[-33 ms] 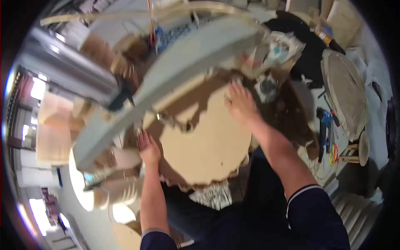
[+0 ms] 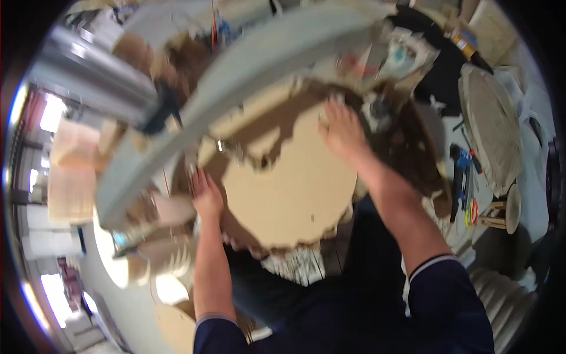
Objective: Assembling furniture cushions by stapling fabric to round wooden bases and foam inserts.
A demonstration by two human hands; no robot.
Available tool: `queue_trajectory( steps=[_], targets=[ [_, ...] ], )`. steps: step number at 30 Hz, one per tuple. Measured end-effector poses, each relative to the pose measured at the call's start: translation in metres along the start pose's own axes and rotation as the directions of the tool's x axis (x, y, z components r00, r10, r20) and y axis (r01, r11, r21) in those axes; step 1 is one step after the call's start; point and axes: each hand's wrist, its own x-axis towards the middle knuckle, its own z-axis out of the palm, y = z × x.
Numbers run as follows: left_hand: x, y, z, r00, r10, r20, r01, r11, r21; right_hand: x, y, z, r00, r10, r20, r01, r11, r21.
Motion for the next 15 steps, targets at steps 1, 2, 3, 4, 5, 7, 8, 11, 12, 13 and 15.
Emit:
queue_trajectory(
  steps=[1, 2, 3, 4, 5, 7, 8, 11, 12, 13, 15],
  targets=[
    [0.007, 0.013, -0.01, 1.0, 0.005, 0.021, -0.006, 1.0, 0.003, 0.001, 0.007, -0.001, 0.999, -0.026, -0.035, 0.025, 0.999, -0.028],
    [0.008, 0.002, -0.013, 1.0, 0.01, -0.017, -0.011, 1.0, -0.019, 0.006, 0.003, 0.001, 0.997, -0.05, -0.051, 0.049, 0.999, -0.018],
    [0.007, 0.006, -0.012, 1.0, -0.016, 0.006, 0.016, 0.999, -0.028, 0.008, 0.007, 0.006, 0.997, -0.045, -0.059, 0.044, 0.999, -0.02],
    [0.008, 0.01, -0.012, 0.999, -0.038, 0.016, 0.038, 0.999, -0.035, 0.01, 0.007, 0.01, 0.996, -0.041, -0.08, 0.039, 0.999, -0.021],
    [0.008, 0.006, -0.01, 0.998, -0.046, 0.03, 0.047, 0.998, -0.038, 0.009, 0.003, 0.006, 0.998, -0.033, -0.062, 0.034, 0.999, 0.003],
    [0.003, 0.005, -0.006, 0.998, -0.049, 0.039, 0.051, 0.998, -0.044, 0.007, 0.002, 0.009, 0.997, -0.034, -0.063, 0.037, 0.999, 0.034],
    [0.002, 0.007, -0.003, 0.997, -0.056, 0.05, 0.058, 0.997, -0.045, 0.007, 0.005, 0.013, 0.998, -0.036, -0.05, 0.038, 0.999, 0.031],
    [0.001, 0.009, -0.008, 0.997, -0.063, 0.032, 0.065, 0.997, -0.052, 0.008, 0.006, 0.011, 0.995, -0.056, -0.079, 0.057, 0.998, 0.014],
    [0.003, 0.01, -0.012, 0.998, -0.065, 0.02, 0.066, 0.997, -0.038, 0.01, 0.004, 0.007, 0.994, -0.067, -0.092, 0.068, 0.998, 0.009],
    [0.006, 0.011, -0.011, 0.998, -0.063, 0.006, 0.063, 0.998, -0.021, 0.014, 0.005, 0.008, 0.991, -0.074, -0.108, 0.076, 0.997, 0.008],
    [0.001, 0.008, -0.011, 0.998, -0.04, -0.039, 0.04, 0.999, 0.007, 0.018, 0.007, 0.012, 0.988, -0.111, -0.109, 0.111, 0.994, -0.001]
  ],
)
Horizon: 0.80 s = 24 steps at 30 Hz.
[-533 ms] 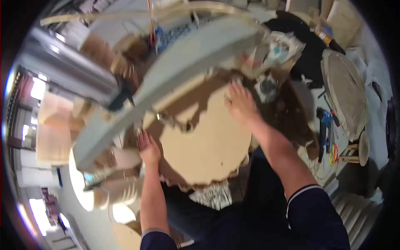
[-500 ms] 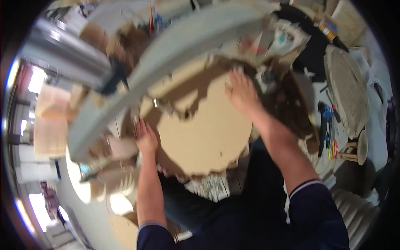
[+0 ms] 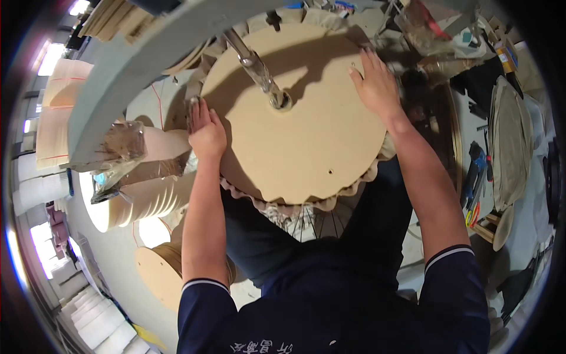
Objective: Assembling furniture cushions by stapling fabric to round wooden bases and foam inserts.
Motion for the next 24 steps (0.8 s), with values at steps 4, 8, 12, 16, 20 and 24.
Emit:
queue_trajectory(
  steps=[4, 8, 12, 16, 20, 24],
  targets=[
    [-0.006, 0.01, -0.007, 0.999, -0.017, -0.04, 0.019, 0.999, 0.045, 0.012, 0.003, 0.001, 0.996, -0.082, -0.021, 0.081, 0.996, -0.04],
    [-0.023, 0.021, -0.024, 0.988, -0.135, 0.071, 0.133, 0.991, 0.03, 0.013, -0.001, 0.0, 0.994, -0.109, 0.004, 0.109, 0.99, -0.086],
    [-0.034, 0.042, -0.036, 0.98, -0.181, 0.078, 0.182, 0.983, -0.007, 0.008, 0.005, -0.006, 0.996, -0.085, 0.003, 0.085, 0.988, -0.126],
    [-0.048, 0.051, -0.046, 0.97, -0.241, 0.003, 0.241, 0.969, -0.053, -0.004, -0.007, -0.006, 0.997, -0.055, -0.047, 0.05, 0.993, -0.109],
    [-0.066, 0.058, -0.059, 0.955, -0.293, -0.051, 0.291, 0.956, -0.042, -0.065, -0.06, -0.022, 0.994, -0.112, 0.006, 0.109, 0.98, 0.167],
    [-0.081, 0.073, -0.065, 0.974, -0.225, -0.028, 0.214, 0.953, -0.212, -0.126, -0.096, -0.043, 0.978, -0.191, 0.081, 0.163, 0.949, 0.269]
  ],
)
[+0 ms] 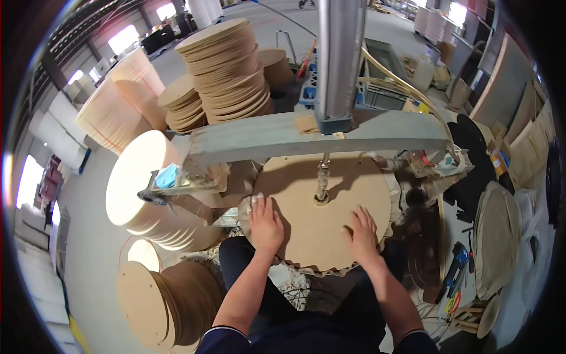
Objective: Assembling furniture cushions by stapling fabric to round wooden bases and foam inserts.
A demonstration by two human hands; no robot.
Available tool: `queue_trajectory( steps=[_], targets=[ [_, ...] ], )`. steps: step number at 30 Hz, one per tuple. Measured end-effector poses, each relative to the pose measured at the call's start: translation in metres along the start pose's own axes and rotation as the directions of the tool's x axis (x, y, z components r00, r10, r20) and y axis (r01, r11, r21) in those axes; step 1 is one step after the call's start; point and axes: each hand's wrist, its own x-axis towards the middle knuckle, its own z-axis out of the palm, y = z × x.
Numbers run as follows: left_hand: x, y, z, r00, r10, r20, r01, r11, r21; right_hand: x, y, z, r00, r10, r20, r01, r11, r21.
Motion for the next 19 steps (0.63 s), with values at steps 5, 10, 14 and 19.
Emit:
queue_trajectory(
  steps=[5, 10, 14, 19],
  targets=[
    [-0.029, 0.01, -0.002, 0.999, 0.033, 0.005, -0.032, 0.989, -0.146, -0.032, -0.037, -0.006, 0.997, 0.005, 0.079, -0.01, 0.998, 0.064],
    [-0.047, 0.013, -0.007, 0.999, 0.037, -0.009, -0.038, 0.968, -0.249, -0.044, -0.036, -0.005, 0.997, -0.068, 0.029, 0.065, 0.995, 0.077],
    [-0.052, 0.019, -0.009, 0.997, 0.075, 0.024, -0.068, 0.976, -0.207, -0.054, -0.032, -0.009, 0.997, -0.073, 0.023, 0.072, 0.996, 0.047],
    [-0.051, 0.025, -0.013, 0.98, 0.189, 0.059, -0.182, 0.978, -0.104, -0.059, -0.028, -0.015, 0.997, -0.052, 0.066, 0.045, 0.995, 0.092]
  ],
)
